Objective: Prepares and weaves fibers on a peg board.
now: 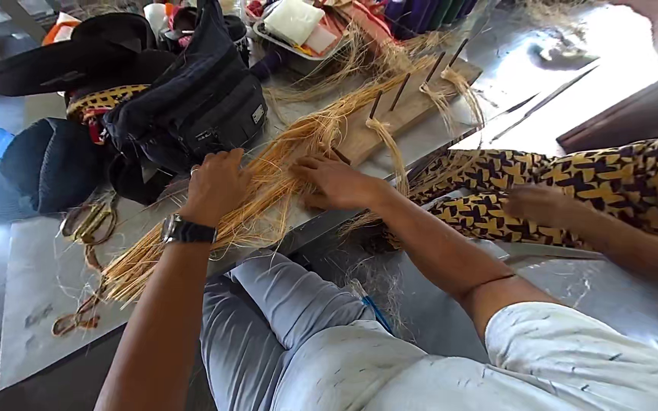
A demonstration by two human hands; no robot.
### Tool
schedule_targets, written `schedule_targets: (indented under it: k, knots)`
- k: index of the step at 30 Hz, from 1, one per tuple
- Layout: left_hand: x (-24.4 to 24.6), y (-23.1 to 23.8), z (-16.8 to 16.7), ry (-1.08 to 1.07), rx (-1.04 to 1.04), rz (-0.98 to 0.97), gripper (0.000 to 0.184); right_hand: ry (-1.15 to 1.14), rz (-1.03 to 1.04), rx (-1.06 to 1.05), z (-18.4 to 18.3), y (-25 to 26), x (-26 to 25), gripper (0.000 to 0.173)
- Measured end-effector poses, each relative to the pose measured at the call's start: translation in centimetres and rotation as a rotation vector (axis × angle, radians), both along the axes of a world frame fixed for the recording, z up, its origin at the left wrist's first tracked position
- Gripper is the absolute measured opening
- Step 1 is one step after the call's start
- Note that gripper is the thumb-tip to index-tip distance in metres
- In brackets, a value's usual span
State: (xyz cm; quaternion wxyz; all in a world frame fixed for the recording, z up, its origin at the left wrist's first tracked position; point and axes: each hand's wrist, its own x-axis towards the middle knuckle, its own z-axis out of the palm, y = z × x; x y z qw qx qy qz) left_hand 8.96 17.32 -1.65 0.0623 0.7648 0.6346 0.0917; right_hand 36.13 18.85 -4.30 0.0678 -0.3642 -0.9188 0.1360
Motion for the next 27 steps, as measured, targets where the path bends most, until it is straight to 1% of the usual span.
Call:
schedule_targets:
  k: [1, 2, 4, 5, 7, 9, 11, 14, 16, 18, 20, 22, 24, 27]
  knots:
    - [0.3, 0.5, -0.2, 0.038, -0.031, 0.027, 0.055, 0.034, 0.043, -0.072, 1.0, 0.1, 0.4, 0.069]
    - [0.6, 0.9, -0.4, 0.06, -0.064, 0.049, 0.056, 0.106, 0.087, -0.114, 1.9, 0.2, 0.7, 0.066]
    - [0.6, 1.4, -0.7, 0.075, -0.103, 0.057, 0.049, 0.231, 0.123, -0.152, 4.1, 0.4, 1.1, 0.055]
    - [0.7, 1.6, -0.6, 0.08, -0.126, 0.059, 0.044, 0.266, 0.104, -0.119, 5.0, 0.6, 1.2, 0.047]
    - [0.7, 1.9, -0.4, 0.076, -0.159, 0.038, 0.033, 0.267, 0.003, -0.028, 6.4, 1.4, 1.3, 0.034]
    - [1.0, 2.1, -0.1, 0.065, -0.156, 0.037, 0.028, 0.198, -0.115, 0.017, 7.1, 2.8, 1.1, 0.033]
    - [1.5, 2.0, 0.7, 0.048, -0.104, 0.107, 0.028, 0.118, -0.197, 0.033, 6.9, 4.7, 0.6, 0.034]
    - [1.3, 1.9, 2.8, -0.03, 0.067, 0.212, 0.032, 0.053, -0.233, 0.082, 5.6, 6.6, 0.2, 0.037]
    - [0.9, 1.8, 4.7, -0.056, 0.147, 0.266, 0.036, 0.033, -0.245, 0.115, 4.5, 6.4, -0.1, 0.039]
    - [0.4, 1.7, 6.3, -0.057, 0.227, 0.284, 0.035, 0.013, -0.237, 0.15, 2.7, 5.6, -0.5, 0.039]
    - [-0.1, 1.6, 7.1, -0.047, 0.315, 0.239, 0.032, -0.016, -0.208, 0.174, 0.6, 4.9, -0.7, 0.036]
    - [-0.7, 1.3, 7.1, -0.047, 0.368, 0.153, 0.031, -0.082, -0.189, 0.148, -0.2, 4.7, -0.7, 0.037]
    - [-1.4, 0.6, 6.5, -0.061, 0.371, 0.061, 0.031, -0.127, -0.169, 0.092, 0.6, 4.9, -0.3, 0.037]
    - [-2.2, -1.4, 5.7, -0.067, 0.247, -0.004, 0.034, -0.025, -0.163, 0.011, 3.8, 4.9, 0.9, 0.031]
